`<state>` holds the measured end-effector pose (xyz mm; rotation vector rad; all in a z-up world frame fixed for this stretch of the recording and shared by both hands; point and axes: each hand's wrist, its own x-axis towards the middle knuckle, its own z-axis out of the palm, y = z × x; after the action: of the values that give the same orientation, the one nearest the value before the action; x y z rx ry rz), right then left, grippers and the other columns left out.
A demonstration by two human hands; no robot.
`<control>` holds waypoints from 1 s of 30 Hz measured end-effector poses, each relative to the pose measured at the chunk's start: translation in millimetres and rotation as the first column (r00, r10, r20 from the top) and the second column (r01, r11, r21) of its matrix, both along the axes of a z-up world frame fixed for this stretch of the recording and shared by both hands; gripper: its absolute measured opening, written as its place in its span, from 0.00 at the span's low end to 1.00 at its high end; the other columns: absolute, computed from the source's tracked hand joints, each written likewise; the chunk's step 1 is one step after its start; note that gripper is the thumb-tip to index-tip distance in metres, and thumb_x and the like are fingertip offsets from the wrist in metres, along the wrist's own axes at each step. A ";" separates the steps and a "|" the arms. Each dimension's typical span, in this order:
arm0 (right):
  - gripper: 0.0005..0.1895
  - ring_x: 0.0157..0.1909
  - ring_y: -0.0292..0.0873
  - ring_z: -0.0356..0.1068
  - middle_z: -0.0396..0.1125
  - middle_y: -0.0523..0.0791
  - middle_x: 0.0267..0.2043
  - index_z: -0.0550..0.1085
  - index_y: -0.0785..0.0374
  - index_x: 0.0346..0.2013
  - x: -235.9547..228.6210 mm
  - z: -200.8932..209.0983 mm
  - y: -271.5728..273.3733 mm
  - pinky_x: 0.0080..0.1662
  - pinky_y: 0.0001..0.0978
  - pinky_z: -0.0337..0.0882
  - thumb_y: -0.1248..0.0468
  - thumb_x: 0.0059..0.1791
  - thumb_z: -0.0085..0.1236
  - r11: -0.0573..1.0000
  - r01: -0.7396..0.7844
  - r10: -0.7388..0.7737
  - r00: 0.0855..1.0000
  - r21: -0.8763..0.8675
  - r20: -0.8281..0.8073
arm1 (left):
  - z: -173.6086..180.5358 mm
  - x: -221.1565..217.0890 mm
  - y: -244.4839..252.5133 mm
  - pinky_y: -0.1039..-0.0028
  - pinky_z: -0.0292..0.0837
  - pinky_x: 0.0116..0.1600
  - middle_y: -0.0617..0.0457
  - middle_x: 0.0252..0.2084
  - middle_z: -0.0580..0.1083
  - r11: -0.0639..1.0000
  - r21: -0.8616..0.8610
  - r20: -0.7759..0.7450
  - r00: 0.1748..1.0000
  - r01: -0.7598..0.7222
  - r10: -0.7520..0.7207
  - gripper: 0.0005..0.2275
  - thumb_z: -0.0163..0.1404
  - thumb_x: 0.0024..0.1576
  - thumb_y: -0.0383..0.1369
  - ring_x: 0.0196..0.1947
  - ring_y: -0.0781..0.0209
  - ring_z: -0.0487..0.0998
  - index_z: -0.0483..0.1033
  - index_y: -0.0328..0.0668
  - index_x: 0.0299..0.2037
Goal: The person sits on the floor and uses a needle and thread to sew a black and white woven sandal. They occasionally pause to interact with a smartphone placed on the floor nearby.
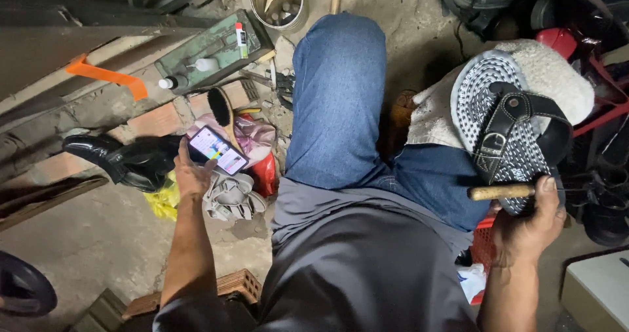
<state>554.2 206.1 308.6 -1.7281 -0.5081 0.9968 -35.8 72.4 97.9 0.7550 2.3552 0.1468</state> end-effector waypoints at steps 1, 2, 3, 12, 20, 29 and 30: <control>0.19 0.22 0.39 0.63 0.63 0.40 0.26 0.70 0.56 0.34 -1.2 0.7 0.1 0.21 0.29 0.62 0.46 0.52 0.62 1.000 0.000 0.000 1.000 0.000 0.001 | 3.8 0.0 6.8 0.61 0.69 0.58 0.39 0.55 0.64 1.000 0.000 0.001 1.000 0.000 0.000 0.43 0.66 0.51 0.36 0.40 0.48 0.74 0.53 0.55 0.76; 0.19 0.23 0.39 0.63 0.63 0.40 0.27 0.70 0.56 0.35 -2.5 1.6 0.1 0.21 0.29 0.62 0.45 0.51 0.63 1.000 0.019 -0.019 1.000 -0.009 0.004 | 7.0 0.2 14.0 0.59 0.67 0.60 0.39 0.58 0.64 0.995 -0.102 -0.029 0.999 0.023 -0.026 0.41 0.65 0.52 0.39 0.49 0.45 0.72 0.53 0.56 0.75; 0.20 0.24 0.39 0.64 0.63 0.40 0.28 0.70 0.56 0.36 -3.7 2.4 0.1 0.21 0.29 0.61 0.45 0.50 0.63 0.999 0.038 -0.037 0.999 -0.019 0.007 | 10.0 0.4 21.3 0.56 0.66 0.62 0.39 0.61 0.65 0.978 -0.203 -0.056 0.997 0.042 -0.054 0.40 0.64 0.53 0.42 0.59 0.41 0.70 0.54 0.57 0.73; 0.18 0.22 0.39 0.61 0.60 0.40 0.25 0.67 0.55 0.33 -1.2 -1.6 -3.8 0.22 0.30 0.61 0.47 0.54 0.60 1.000 -0.010 0.009 1.000 0.024 0.026 | 2.9 -5.3 25.6 0.59 0.66 0.61 0.44 0.62 0.72 0.995 -0.081 -0.043 0.998 -0.057 0.054 0.24 0.61 0.57 0.37 0.60 0.44 0.72 0.67 0.52 0.63; 0.20 0.21 0.41 0.62 0.60 0.41 0.24 0.66 0.56 0.32 -0.7 -1.1 -4.8 0.22 0.31 0.63 0.47 0.54 0.61 1.000 -0.009 0.008 0.999 0.020 0.039 | 0.7 -7.2 16.5 0.63 0.72 0.52 0.45 0.52 0.76 0.995 0.097 -0.025 1.000 0.019 -0.016 0.15 0.49 0.65 0.34 0.49 0.48 0.78 0.68 0.46 0.62; 0.17 0.22 0.41 0.62 0.61 0.41 0.25 0.67 0.55 0.33 0.2 -1.2 -5.5 0.22 0.31 0.64 0.49 0.55 0.60 1.000 -0.007 0.007 1.000 0.028 0.023 | 13.3 1.3 33.8 0.68 0.64 0.64 0.52 0.64 0.73 0.995 -0.030 0.052 0.994 -0.097 0.098 0.27 0.62 0.55 0.35 0.62 0.54 0.73 0.65 0.53 0.64; 0.17 0.22 0.40 0.62 0.60 0.41 0.25 0.66 0.55 0.33 0.5 -0.9 -5.5 0.22 0.30 0.63 0.49 0.56 0.58 0.999 -0.033 0.033 0.999 0.026 0.014 | 11.8 0.6 34.1 0.67 0.67 0.62 0.52 0.61 0.74 0.996 -0.025 -0.002 0.997 -0.083 0.083 0.23 0.60 0.57 0.35 0.60 0.51 0.75 0.68 0.53 0.62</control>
<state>554.7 200.6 307.7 -1.7094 -0.5580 0.9977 -35.3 106.5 109.7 0.6452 2.3858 0.1529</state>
